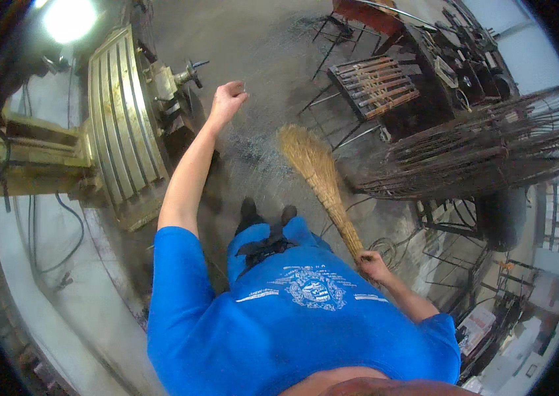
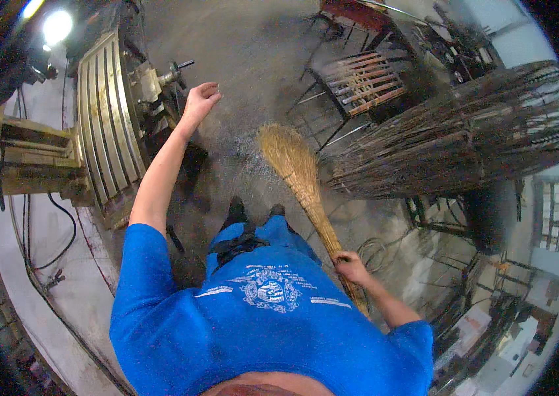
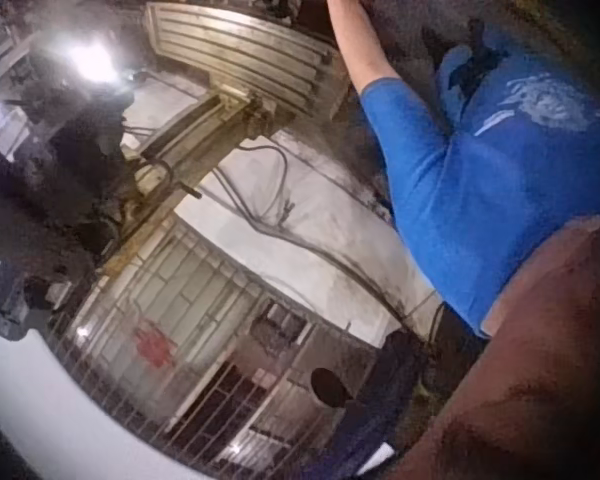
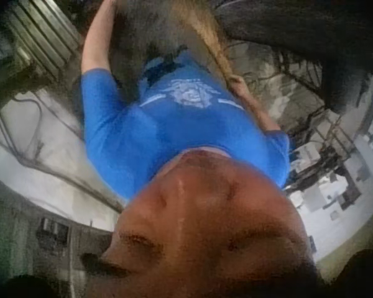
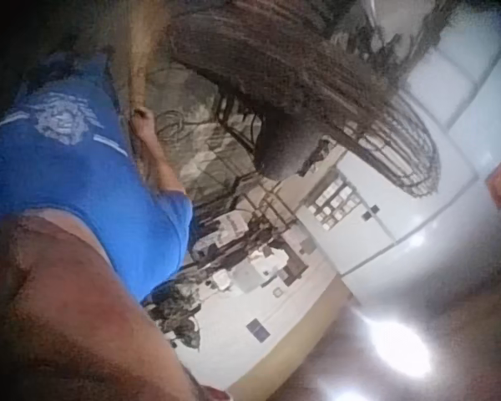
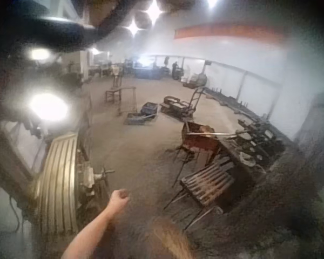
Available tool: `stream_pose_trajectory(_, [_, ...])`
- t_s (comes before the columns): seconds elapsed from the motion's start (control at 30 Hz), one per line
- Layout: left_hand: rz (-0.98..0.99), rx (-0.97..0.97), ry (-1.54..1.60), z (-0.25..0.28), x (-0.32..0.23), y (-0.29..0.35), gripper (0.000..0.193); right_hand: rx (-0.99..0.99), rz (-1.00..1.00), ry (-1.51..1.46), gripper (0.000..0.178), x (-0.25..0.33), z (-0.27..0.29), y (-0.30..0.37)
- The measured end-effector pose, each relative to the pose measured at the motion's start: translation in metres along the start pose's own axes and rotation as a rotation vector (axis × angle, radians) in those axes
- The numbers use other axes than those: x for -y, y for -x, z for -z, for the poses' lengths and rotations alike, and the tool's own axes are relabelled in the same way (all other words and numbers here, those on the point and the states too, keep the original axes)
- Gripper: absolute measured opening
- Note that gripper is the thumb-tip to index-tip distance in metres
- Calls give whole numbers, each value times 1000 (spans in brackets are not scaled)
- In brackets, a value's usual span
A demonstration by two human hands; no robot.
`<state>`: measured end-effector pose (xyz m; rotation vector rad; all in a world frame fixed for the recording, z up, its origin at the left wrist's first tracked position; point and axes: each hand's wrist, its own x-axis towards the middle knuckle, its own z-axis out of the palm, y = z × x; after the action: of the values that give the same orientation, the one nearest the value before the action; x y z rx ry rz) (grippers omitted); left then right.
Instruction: The person sweeps metal shavings and debris on a concrete workshop floor using a straw broom and a dustpan. They move a wooden pallet to access the area underneath, then continue sweeping the shavings into a pile and into the dustpan.
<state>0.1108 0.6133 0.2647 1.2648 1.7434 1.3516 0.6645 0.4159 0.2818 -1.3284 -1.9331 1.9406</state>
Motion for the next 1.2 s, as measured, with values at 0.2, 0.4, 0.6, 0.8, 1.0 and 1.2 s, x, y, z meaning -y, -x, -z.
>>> stream_pose_trajectory(0.2, [125, 132, 45, -1, -9, 19, 46, -70, -110, -293, 6, 8, -3, -56])
stream_pose_trajectory(0.4, [178, 145, 110, -1, -8, 28, 43, -61, -270, -599, 10, 23, -5, -72])
stream_pose_trajectory(0.6, [83, 217, 113, -1, -24, 10, 34, -135, -353, -718, 13, 23, -14, -82])
stream_pose_trajectory(0.8, [122, 187, 248, -2, -19, -12, 27, -238, -462, -889, 17, -5, -34, -71])
stream_pose_trajectory(1.0, [200, 175, 277, -14, 26, -29, 27, -398, -431, -770, 23, -25, -55, -41])
stream_pose_trajectory(1.2, [151, 165, 193, -62, 27, -72, 19, -519, -348, -698, 18, -213, -13, -11])
